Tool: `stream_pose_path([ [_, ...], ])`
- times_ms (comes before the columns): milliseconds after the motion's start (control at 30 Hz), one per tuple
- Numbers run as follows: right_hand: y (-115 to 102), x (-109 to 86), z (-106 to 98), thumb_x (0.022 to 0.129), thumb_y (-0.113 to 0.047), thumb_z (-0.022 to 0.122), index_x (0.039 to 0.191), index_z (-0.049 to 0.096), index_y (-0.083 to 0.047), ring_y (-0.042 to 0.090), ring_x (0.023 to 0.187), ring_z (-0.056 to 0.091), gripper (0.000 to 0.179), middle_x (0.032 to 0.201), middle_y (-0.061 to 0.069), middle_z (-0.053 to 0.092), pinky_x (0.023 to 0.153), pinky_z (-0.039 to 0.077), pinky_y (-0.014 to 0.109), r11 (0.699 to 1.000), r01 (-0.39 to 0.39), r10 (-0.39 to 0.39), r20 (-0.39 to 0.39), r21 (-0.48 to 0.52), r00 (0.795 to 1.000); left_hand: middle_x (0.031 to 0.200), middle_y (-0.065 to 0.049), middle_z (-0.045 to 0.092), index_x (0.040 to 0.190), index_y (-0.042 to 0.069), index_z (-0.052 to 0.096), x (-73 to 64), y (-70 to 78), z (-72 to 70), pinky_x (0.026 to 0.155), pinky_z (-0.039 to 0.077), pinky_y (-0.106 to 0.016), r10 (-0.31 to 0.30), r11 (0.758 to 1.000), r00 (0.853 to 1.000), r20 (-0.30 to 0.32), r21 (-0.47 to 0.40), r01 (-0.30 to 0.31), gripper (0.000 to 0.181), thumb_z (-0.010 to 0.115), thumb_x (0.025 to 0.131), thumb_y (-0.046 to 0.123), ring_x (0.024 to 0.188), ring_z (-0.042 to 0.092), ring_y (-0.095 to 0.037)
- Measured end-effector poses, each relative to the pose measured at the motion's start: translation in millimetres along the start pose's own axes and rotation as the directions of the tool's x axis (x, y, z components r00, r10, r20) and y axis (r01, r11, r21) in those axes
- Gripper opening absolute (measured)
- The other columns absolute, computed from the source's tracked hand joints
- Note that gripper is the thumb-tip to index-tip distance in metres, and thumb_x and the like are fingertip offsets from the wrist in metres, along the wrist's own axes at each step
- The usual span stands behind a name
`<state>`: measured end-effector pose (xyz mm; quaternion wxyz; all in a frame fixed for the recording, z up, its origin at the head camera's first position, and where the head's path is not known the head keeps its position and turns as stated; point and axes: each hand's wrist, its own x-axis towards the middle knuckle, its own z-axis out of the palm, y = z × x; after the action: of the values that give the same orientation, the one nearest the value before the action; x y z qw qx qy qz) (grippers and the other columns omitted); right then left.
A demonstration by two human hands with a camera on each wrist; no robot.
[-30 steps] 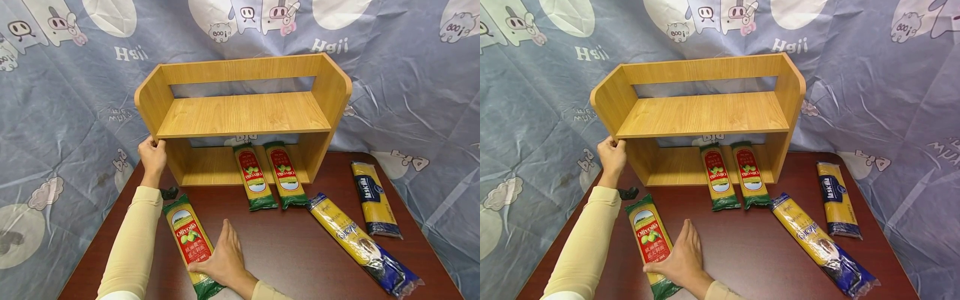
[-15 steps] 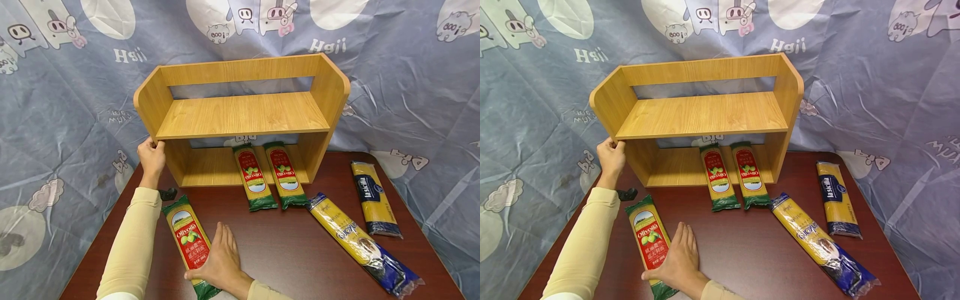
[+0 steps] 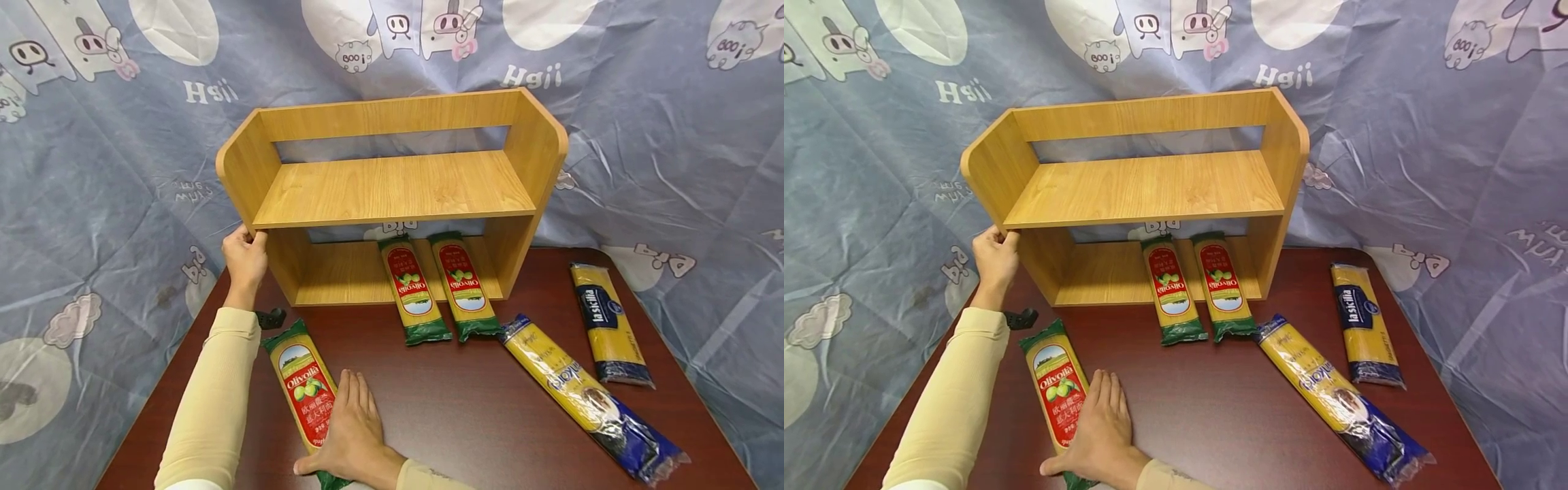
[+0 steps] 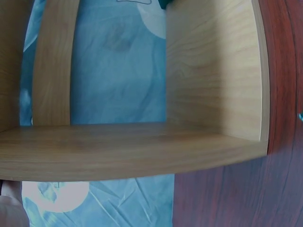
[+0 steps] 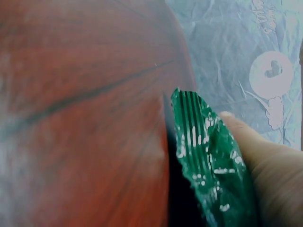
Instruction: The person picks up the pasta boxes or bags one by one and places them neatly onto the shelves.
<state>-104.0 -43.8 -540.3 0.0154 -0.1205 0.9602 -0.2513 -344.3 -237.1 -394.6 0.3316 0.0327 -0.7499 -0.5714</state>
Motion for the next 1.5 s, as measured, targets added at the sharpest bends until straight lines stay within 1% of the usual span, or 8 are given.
stream_pose_path([
  [200, -4, -1.1, 2, 0.041, -0.065, 0.091, 0.156, 0.021, 0.005, 0.038, 0.145, 0.030, 0.152, 0.157, 0.022, 0.031, 0.116, 0.029, 0.049, 1.000, -0.002, 0.002, -0.007, -0.007, 1.000, 0.090, -0.026, 0.072, 0.105, -0.004, 0.076, 0.4, -0.7, -2.4, 0.055, 0.045, -0.017, 0.023, 0.999, 1.000, 0.010, 0.022, -0.023, 0.019, 0.063, 0.095, 0.006, 0.067, 0.062, -0.011],
  [467, -3, -3.5, 2, 0.040, -0.044, 0.094, 0.155, 0.023, 0.006, 0.035, 0.139, 0.036, 0.144, 0.151, 0.021, 0.037, 0.116, 0.030, 0.047, 1.000, 0.015, -0.013, -0.053, 0.024, 0.999, 0.092, -0.024, 0.072, 0.106, -0.001, 0.077, 1.2, 0.5, -4.8, 0.053, 0.044, -0.018, 0.002, 1.000, 0.999, 0.036, 0.027, -0.003, 0.020, 0.063, 0.096, 0.009, 0.068, 0.061, -0.013],
  [633, -5, -4.8, 1, 0.038, -0.039, 0.095, 0.153, 0.027, 0.007, 0.033, 0.126, 0.042, 0.141, 0.142, 0.019, 0.044, 0.112, 0.035, 0.047, 0.999, 0.026, -0.023, -0.092, 0.039, 0.996, 0.097, -0.024, 0.073, 0.110, -0.001, 0.076, 2.2, -0.6, -5.4, 0.058, 0.047, -0.018, -0.010, 1.000, 0.999, 0.050, 0.015, 0.010, 0.022, 0.063, 0.096, 0.010, 0.073, 0.064, -0.012],
  [800, -6, -5.6, 1, 0.038, -0.035, 0.095, 0.151, 0.030, 0.008, 0.031, 0.116, 0.045, 0.137, 0.133, 0.017, 0.047, 0.107, 0.039, 0.048, 0.999, 0.019, -0.013, -0.115, 0.051, 0.993, 0.093, -0.024, 0.073, 0.107, -0.001, 0.077, 2.6, -2.0, -5.5, 0.055, 0.046, -0.018, 0.004, 1.000, 0.999, 0.043, 0.026, -0.005, 0.020, 0.063, 0.096, 0.008, 0.069, 0.063, -0.011],
  [1067, -5, -1.7, -5, 0.042, -0.026, 0.092, 0.146, 0.035, 0.011, 0.030, 0.106, 0.049, 0.124, 0.119, 0.018, 0.050, 0.103, 0.044, 0.045, 0.997, 0.039, -0.030, -0.117, 0.068, 0.993, 0.091, -0.023, 0.073, 0.107, -0.001, 0.077, 4.0, -1.6, -4.8, 0.055, 0.047, -0.018, 0.015, 1.000, 0.999, 0.039, 0.026, -0.016, 0.020, 0.064, 0.096, 0.009, 0.069, 0.063, -0.010],
  [1200, -5, -0.9, -8, 0.044, -0.024, 0.090, 0.142, 0.041, 0.011, 0.029, 0.099, 0.051, 0.115, 0.110, 0.016, 0.052, 0.093, 0.050, 0.043, 0.997, 0.059, -0.051, -0.132, 0.050, 0.990, 0.089, -0.023, 0.072, 0.106, -0.001, 0.077, 3.2, -0.6, -4.6, 0.052, 0.043, -0.017, 0.025, 0.999, 0.999, 0.039, 0.027, -0.026, 0.019, 0.063, 0.095, 0.006, 0.065, 0.060, -0.008],
  [1333, -5, -1.6, -10, 0.047, -0.022, 0.090, 0.138, 0.044, 0.011, 0.030, 0.094, 0.053, 0.108, 0.103, 0.014, 0.053, 0.082, 0.053, 0.042, 0.997, 0.066, -0.060, -0.138, 0.038, 0.989, 0.091, -0.023, 0.073, 0.110, 0.000, 0.077, 1.8, 0.0, -6.0, 0.054, 0.044, -0.017, 0.009, 1.000, 0.999, 0.052, 0.028, -0.011, 0.020, 0.065, 0.095, 0.009, 0.067, 0.061, -0.008],
  [1500, -5, -1.7, -13, 0.050, -0.021, 0.090, 0.135, 0.045, 0.010, 0.032, 0.093, 0.058, 0.101, 0.102, 0.016, 0.055, 0.078, 0.055, 0.045, 0.998, 0.047, -0.043, -0.125, 0.034, 0.991, 0.094, -0.023, 0.073, 0.112, 0.000, 0.076, 2.6, -0.2, -6.6, 0.056, 0.045, -0.018, 0.007, 0.999, 0.998, 0.058, 0.037, -0.009, 0.023, 0.067, 0.096, 0.013, 0.068, 0.060, -0.008],
])
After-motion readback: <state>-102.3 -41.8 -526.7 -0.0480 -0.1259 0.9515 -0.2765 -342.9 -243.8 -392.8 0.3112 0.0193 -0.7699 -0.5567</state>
